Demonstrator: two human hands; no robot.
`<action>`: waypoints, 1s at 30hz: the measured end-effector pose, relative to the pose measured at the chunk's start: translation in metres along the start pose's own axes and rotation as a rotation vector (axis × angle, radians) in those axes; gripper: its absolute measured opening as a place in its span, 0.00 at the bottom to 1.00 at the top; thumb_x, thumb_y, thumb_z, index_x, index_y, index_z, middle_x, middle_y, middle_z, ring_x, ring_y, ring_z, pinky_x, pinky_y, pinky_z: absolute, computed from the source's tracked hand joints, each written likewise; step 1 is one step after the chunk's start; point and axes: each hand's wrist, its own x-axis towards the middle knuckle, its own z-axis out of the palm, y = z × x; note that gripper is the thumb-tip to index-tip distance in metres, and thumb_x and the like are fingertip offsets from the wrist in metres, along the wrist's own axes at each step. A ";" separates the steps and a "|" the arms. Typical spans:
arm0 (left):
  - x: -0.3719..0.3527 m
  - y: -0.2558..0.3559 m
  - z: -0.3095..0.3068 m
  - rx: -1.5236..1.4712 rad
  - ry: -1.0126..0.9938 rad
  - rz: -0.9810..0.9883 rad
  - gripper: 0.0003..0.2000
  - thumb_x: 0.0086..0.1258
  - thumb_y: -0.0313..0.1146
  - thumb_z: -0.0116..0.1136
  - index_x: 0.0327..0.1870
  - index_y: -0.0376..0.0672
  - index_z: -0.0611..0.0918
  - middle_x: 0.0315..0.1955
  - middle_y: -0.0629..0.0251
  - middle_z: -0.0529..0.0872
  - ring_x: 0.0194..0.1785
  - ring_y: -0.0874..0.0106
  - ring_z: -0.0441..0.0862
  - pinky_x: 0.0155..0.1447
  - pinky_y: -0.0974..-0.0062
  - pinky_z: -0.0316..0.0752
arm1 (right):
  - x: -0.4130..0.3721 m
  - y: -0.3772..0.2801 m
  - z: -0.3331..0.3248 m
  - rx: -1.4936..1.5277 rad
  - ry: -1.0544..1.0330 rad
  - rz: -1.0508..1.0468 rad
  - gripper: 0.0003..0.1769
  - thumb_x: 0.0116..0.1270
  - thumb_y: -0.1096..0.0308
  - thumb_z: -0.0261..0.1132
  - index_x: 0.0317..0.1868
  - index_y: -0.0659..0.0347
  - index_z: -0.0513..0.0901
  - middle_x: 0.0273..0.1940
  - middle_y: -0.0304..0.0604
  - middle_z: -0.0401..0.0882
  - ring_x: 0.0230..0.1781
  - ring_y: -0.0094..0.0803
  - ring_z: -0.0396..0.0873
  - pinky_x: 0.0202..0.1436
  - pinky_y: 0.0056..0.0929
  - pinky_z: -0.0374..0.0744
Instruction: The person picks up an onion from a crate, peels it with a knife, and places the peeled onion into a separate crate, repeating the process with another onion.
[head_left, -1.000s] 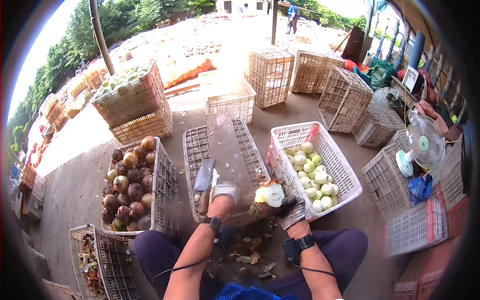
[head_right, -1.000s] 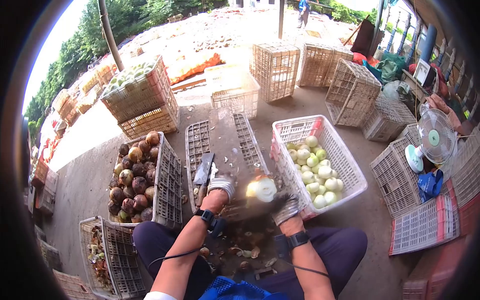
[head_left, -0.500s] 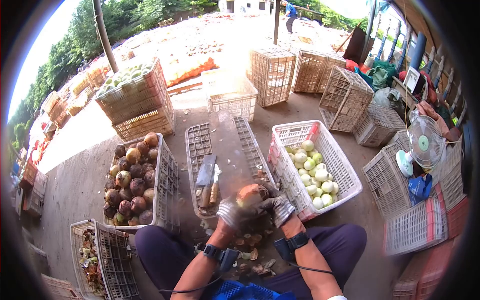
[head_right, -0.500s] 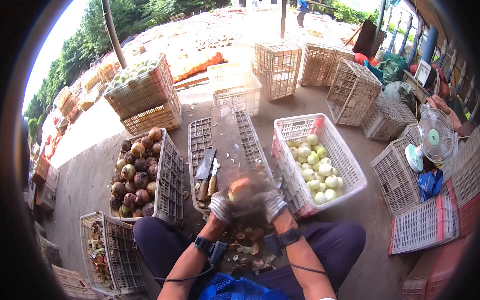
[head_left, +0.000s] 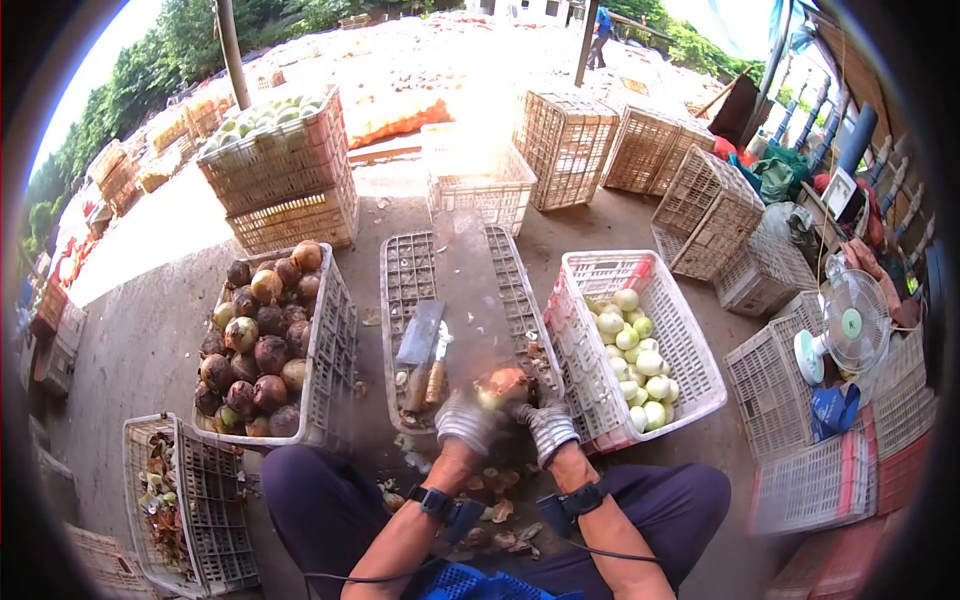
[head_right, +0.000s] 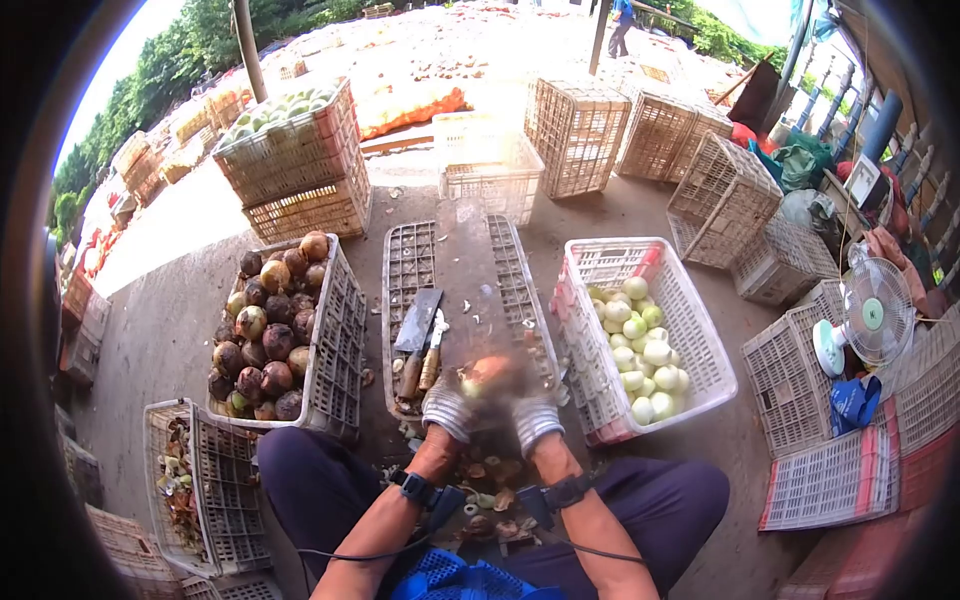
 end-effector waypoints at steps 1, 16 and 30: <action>0.003 0.005 -0.001 0.065 0.016 -0.023 0.20 0.62 0.42 0.62 0.50 0.39 0.79 0.33 0.52 0.83 0.36 0.58 0.83 0.39 0.59 0.78 | -0.001 -0.015 0.002 0.041 -0.001 0.031 0.37 0.52 0.69 0.76 0.64 0.61 0.73 0.48 0.38 0.81 0.47 0.28 0.77 0.52 0.26 0.77; 0.031 -0.025 -0.049 0.146 0.286 -0.045 0.17 0.58 0.42 0.67 0.44 0.43 0.85 0.37 0.53 0.85 0.41 0.56 0.82 0.46 0.63 0.76 | -0.018 -0.042 -0.059 1.347 -0.260 0.190 0.34 0.48 0.70 0.63 0.60 0.62 0.73 0.52 0.50 0.80 0.52 0.46 0.80 0.59 0.47 0.79; 0.058 -0.051 -0.030 0.500 -0.097 -0.177 0.12 0.64 0.38 0.55 0.45 0.48 0.86 0.42 0.50 0.86 0.44 0.52 0.85 0.46 0.57 0.80 | -0.017 -0.042 -0.058 1.476 -0.201 0.214 0.27 0.51 0.66 0.67 0.54 0.61 0.77 0.50 0.49 0.80 0.54 0.46 0.78 0.60 0.49 0.78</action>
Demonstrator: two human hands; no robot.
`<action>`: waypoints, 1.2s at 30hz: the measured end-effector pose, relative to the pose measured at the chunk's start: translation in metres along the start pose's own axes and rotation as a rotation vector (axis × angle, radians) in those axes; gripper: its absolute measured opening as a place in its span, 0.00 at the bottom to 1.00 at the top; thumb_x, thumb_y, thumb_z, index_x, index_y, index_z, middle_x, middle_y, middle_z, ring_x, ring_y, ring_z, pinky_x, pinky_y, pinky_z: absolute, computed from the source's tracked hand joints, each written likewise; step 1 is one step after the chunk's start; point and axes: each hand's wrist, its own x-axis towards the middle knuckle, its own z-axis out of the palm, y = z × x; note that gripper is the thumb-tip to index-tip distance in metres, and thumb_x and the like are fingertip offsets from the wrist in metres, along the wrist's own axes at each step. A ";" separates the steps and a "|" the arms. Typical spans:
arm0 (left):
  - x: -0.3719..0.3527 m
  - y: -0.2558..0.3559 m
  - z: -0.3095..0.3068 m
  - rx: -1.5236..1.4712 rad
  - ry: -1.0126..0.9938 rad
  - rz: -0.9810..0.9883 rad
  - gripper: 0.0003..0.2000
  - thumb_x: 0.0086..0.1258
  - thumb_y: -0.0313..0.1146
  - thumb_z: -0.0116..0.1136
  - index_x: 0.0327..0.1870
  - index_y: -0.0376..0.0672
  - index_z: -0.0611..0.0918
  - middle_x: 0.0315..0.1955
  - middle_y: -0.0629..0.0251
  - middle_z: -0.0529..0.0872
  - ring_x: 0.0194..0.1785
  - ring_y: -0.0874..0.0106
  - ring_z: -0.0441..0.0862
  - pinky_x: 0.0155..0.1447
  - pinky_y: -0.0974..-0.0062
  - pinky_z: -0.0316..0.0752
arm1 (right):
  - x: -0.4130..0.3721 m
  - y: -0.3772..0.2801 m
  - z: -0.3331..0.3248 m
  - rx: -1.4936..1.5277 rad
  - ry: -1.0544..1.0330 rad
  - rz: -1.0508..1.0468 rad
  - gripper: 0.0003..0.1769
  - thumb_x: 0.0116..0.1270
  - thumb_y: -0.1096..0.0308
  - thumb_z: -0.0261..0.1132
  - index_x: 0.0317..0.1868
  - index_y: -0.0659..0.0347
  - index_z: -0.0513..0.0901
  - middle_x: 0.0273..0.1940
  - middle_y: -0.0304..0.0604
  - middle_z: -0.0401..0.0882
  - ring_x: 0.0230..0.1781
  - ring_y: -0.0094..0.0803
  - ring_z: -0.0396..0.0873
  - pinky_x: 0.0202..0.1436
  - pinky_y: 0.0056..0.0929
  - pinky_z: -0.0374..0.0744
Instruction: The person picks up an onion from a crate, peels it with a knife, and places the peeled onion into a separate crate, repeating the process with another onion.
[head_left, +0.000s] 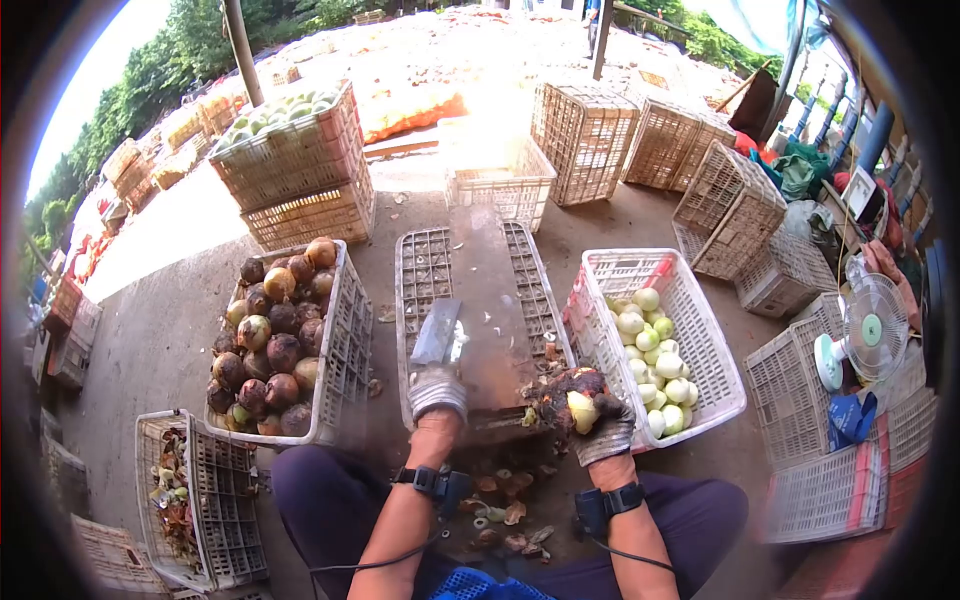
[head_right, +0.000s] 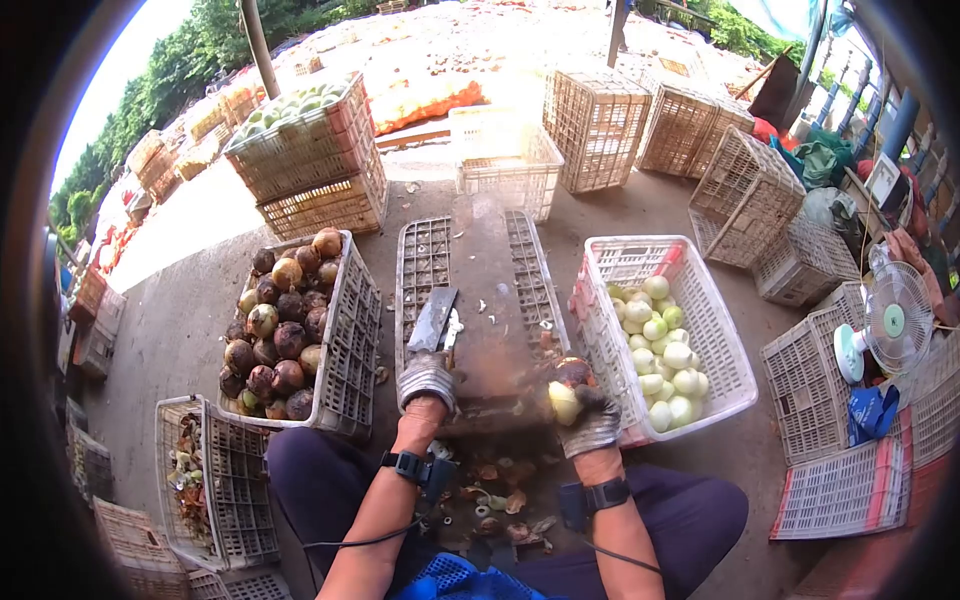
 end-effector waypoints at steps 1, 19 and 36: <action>0.009 0.007 0.007 0.097 -0.043 -0.076 0.13 0.66 0.36 0.53 0.48 0.45 0.84 0.47 0.47 0.84 0.49 0.51 0.84 0.50 0.58 0.79 | 0.002 0.002 0.001 0.029 0.028 -0.027 0.27 0.52 0.65 0.68 0.55 0.62 0.76 0.52 0.50 0.80 0.54 0.47 0.78 0.61 0.49 0.77; 0.051 0.018 0.055 -0.014 -0.070 -0.148 0.15 0.70 0.29 0.45 0.51 0.35 0.82 0.49 0.46 0.84 0.50 0.53 0.84 0.51 0.57 0.80 | -0.003 0.005 0.008 -0.009 0.133 -0.044 0.28 0.49 0.64 0.68 0.52 0.63 0.77 0.48 0.51 0.81 0.49 0.49 0.80 0.58 0.49 0.79; 0.011 0.013 0.103 -0.824 0.626 -0.363 0.07 0.72 0.31 0.50 0.38 0.48 0.82 0.24 0.68 0.80 0.29 0.71 0.78 0.34 0.65 0.75 | -0.005 0.007 0.013 -0.021 0.059 -0.071 0.26 0.52 0.60 0.67 0.52 0.60 0.78 0.48 0.50 0.80 0.48 0.46 0.79 0.54 0.46 0.80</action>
